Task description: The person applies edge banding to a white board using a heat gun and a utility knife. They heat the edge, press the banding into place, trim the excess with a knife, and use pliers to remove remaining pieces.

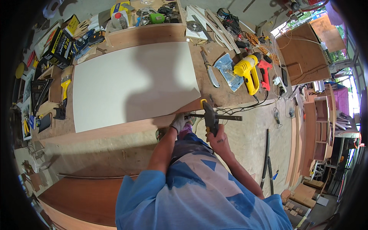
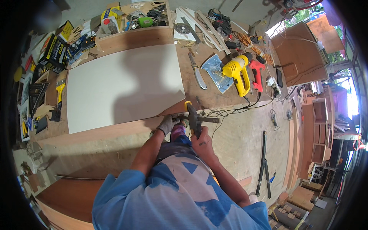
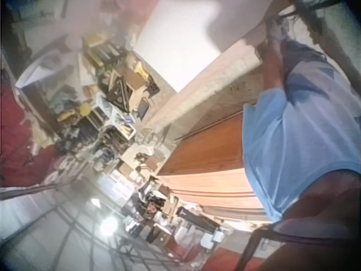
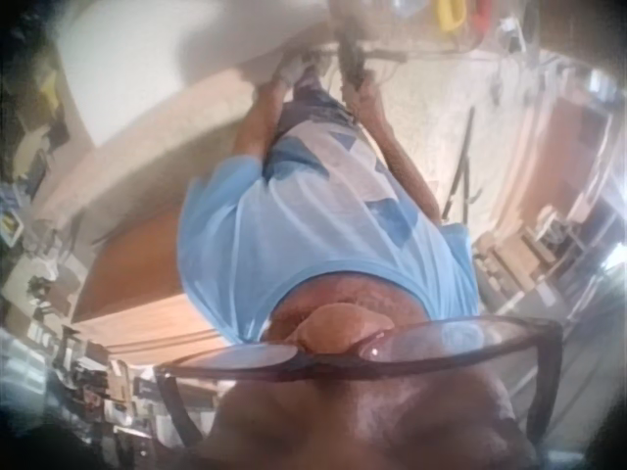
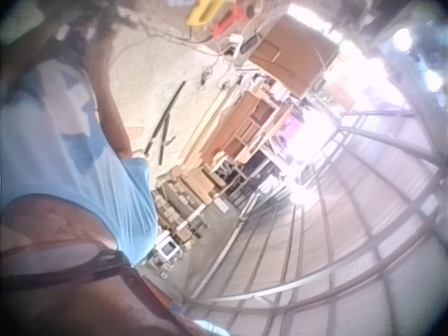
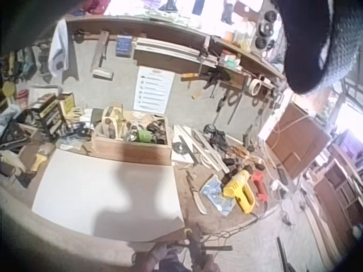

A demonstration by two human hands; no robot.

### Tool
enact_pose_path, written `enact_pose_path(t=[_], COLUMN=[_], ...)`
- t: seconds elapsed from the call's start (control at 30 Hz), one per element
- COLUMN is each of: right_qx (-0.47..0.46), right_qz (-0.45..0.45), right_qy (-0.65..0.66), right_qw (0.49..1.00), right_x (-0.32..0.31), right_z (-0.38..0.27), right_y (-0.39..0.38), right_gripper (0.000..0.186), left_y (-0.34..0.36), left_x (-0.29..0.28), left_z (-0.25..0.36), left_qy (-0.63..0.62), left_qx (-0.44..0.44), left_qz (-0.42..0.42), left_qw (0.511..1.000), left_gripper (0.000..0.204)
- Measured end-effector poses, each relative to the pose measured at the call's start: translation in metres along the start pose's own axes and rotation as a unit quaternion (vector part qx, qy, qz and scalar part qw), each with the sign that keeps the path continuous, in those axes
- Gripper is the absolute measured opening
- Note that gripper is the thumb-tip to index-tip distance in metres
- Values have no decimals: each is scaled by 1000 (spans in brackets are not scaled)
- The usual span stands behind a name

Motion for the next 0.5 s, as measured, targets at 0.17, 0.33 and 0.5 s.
enact_pose_path(t=[0.17, 0.33, 0.5], right_qx=[80, 52, 41], right_qz=[-102, -117, -106], right_qy=[42, 55, 43], right_qw=[991, 990, 993], right_x=[9, 6, 11], right_z=[-46, -55, -57], right_y=[-1, 11, 9], right_gripper=[54, 45, 40], left_y=[11, 14, 19], left_x=[-21, -8, -25], left_z=[-29, -47, -49], left_qy=[-17, -238, -52], left_qx=[16, -93, -19], left_qz=[30, 89, 55], left_qw=[999, 963, 997], left_gripper=[13, 23, 22])
Point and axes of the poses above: each hand's wrist, its own y-axis towards the middle knuckle, its own x-axis out of the palm, z = x × y, the point moved 7 cm from there along y, towards the middle knuckle, and after that the axes turned 2 degrees about -z, right-handed, at the moved point
